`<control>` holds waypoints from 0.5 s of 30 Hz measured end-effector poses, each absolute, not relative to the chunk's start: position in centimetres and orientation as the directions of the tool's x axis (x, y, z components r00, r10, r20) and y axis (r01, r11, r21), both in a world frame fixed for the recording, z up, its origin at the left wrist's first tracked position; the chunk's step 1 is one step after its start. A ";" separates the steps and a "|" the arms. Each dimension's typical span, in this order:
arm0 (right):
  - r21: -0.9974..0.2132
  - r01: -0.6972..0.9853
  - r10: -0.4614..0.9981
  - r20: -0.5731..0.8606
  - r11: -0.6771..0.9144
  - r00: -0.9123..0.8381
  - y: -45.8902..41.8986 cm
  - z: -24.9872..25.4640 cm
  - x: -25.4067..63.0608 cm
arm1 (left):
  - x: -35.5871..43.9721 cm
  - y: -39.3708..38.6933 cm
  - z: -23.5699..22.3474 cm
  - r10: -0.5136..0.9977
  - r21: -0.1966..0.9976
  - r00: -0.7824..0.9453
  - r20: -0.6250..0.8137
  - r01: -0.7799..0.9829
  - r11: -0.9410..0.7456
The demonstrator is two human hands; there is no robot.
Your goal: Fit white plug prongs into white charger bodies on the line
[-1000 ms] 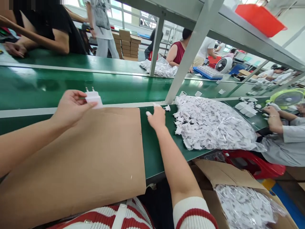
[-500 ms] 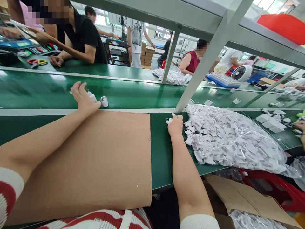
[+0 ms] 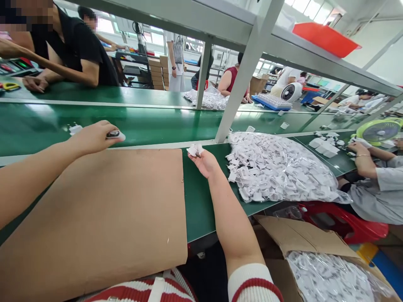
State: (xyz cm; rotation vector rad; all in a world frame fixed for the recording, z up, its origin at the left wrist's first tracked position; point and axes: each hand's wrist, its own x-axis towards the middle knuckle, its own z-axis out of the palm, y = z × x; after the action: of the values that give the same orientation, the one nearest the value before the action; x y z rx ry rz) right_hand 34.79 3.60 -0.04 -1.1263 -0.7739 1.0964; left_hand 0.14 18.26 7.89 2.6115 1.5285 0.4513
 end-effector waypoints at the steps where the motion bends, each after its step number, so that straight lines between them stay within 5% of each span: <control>1: -0.911 -0.409 0.964 -0.058 0.055 0.260 3.4 0.3 34.6 | 1.1 17.0 7.7 0.848 0.246 0.492 0.197 0.813 -0.528; 3: -0.857 -0.515 0.980 -0.094 0.011 0.177 3.0 0.9 34.2 | 3.2 14.1 7.0 0.789 0.323 0.591 0.169 0.723 -0.611; 8: -0.890 -0.437 0.983 -0.175 -0.131 0.061 2.1 1.1 32.9 | 7.2 7.9 3.5 0.644 0.501 0.739 0.197 0.489 -0.714; 15: -0.986 -0.149 0.973 0.036 0.071 0.226 1.8 0.7 30.2 | 8.0 7.2 -0.1 0.718 0.714 0.667 0.197 0.404 -0.571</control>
State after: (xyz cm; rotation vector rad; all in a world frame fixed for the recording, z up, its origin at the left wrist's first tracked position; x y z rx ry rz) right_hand 30.25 1.81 0.72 -1.1542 -0.9566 1.0756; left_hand 8.05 7.16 -0.06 2.2354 0.8624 0.6324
